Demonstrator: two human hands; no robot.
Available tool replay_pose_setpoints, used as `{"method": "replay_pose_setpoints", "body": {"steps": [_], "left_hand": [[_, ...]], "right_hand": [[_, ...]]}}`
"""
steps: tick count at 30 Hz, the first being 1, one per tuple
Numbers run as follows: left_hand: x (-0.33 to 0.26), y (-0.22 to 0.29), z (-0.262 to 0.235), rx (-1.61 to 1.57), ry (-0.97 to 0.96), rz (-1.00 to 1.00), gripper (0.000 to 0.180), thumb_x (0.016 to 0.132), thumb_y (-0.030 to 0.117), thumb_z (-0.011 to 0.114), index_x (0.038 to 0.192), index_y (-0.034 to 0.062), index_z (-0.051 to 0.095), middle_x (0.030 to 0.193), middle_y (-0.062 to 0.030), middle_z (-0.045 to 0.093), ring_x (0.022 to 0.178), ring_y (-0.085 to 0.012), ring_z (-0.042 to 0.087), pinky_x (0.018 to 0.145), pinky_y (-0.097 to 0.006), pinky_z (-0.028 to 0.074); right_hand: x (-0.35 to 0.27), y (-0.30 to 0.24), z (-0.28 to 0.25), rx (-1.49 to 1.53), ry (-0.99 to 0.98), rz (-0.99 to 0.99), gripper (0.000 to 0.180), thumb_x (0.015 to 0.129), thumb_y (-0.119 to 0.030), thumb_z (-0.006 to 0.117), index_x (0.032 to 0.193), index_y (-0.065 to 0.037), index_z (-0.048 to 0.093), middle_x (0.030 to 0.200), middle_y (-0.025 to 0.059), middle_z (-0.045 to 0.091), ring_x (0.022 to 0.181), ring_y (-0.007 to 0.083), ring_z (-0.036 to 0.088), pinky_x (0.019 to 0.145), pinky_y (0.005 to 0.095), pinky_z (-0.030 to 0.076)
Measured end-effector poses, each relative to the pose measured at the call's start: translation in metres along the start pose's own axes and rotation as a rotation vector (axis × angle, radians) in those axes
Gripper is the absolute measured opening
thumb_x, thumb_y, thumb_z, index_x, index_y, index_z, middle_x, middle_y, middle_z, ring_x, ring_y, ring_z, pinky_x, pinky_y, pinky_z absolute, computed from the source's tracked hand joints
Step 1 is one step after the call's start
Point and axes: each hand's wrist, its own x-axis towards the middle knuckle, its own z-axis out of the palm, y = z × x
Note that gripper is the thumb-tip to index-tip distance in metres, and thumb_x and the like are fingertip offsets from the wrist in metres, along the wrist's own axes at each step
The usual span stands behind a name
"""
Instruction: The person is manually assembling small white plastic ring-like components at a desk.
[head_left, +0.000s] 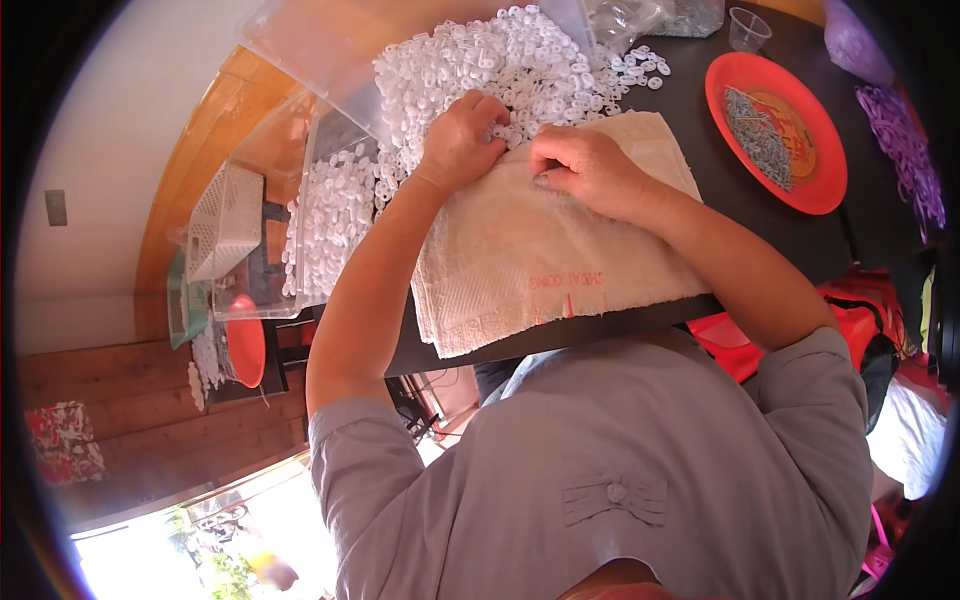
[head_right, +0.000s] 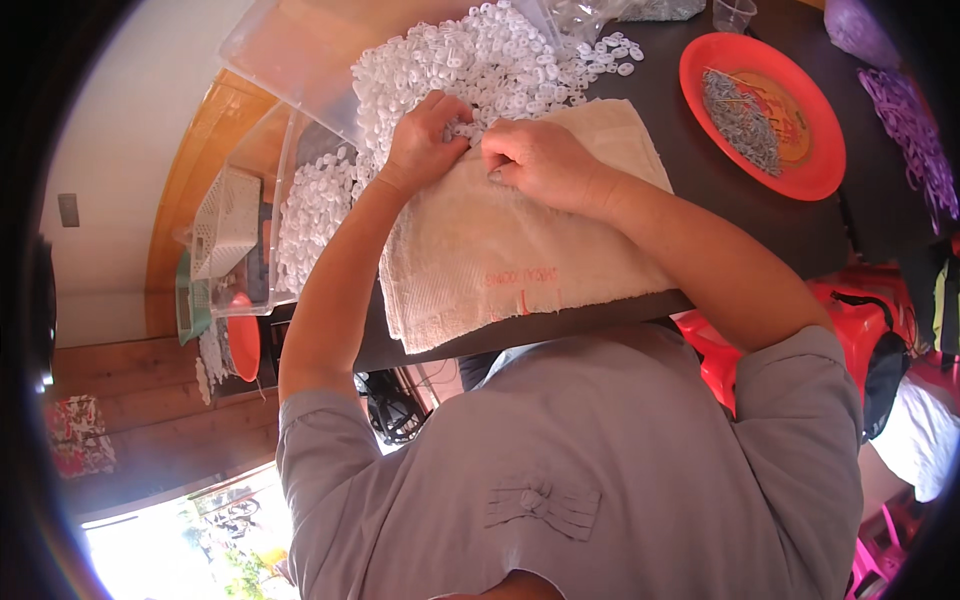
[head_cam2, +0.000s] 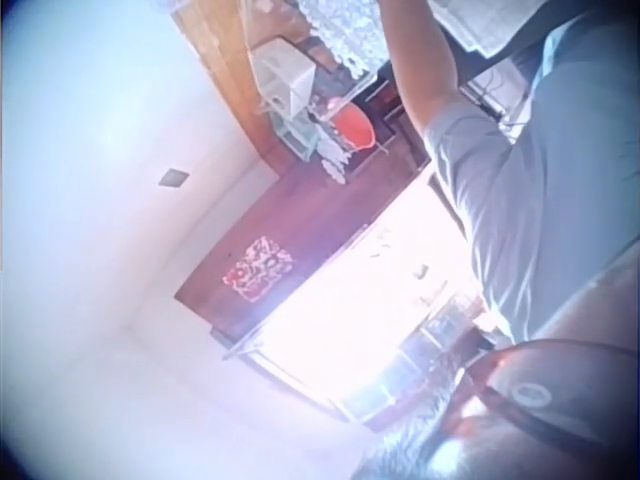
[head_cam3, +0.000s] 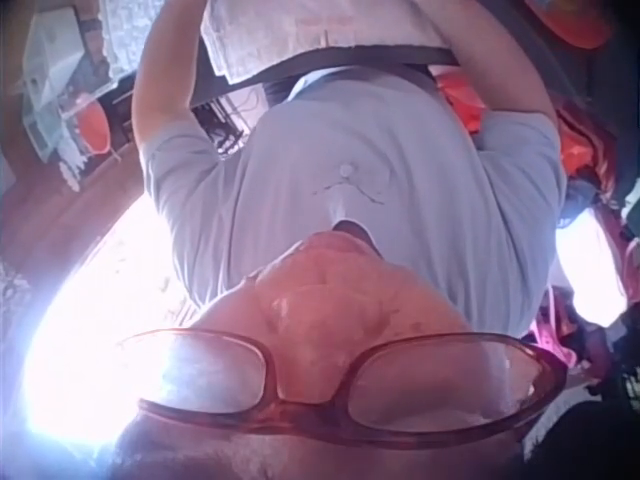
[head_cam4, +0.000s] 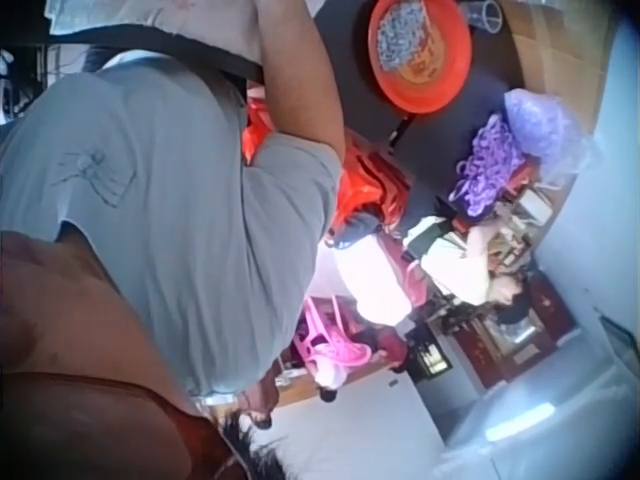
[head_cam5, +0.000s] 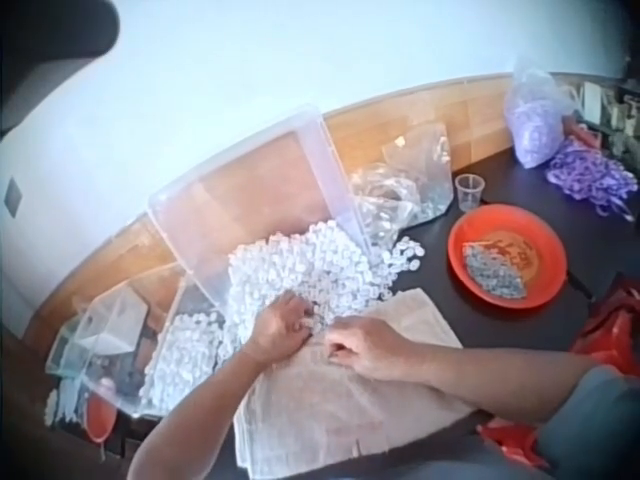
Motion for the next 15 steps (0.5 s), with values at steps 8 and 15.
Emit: {"method": "replay_pose_setpoints", "body": {"steps": [8, 15], "left_hand": [[0.014, 0.005, -0.023, -0.541, -0.062, -0.303, 0.014, 0.067, 0.001, 0.062, 0.081, 0.0035, 0.064, 0.079, -0.0008, 0.064, 0.065, -0.0108, 0.054, 0.056, -0.027, 0.046], [0.002, 0.038, -0.052, -0.895, -0.145, -0.585, 0.023, 0.068, 0.002, 0.063, 0.090, 0.0008, 0.066, 0.079, -0.0048, 0.065, 0.061, -0.0084, 0.055, 0.045, -0.023, 0.038]], "right_hand": [[-0.001, -0.002, -0.001, 0.026, -0.008, 0.026, 0.012, 0.076, 0.001, 0.062, 0.084, -0.003, 0.054, 0.082, 0.0064, 0.055, 0.076, 0.0218, 0.056, 0.069, 0.0324, 0.044], [0.002, -0.005, -0.004, 0.085, -0.043, 0.122, 0.011, 0.077, -0.001, 0.063, 0.083, -0.002, 0.054, 0.081, 0.0054, 0.056, 0.074, 0.0184, 0.055, 0.070, 0.0306, 0.045]]}}
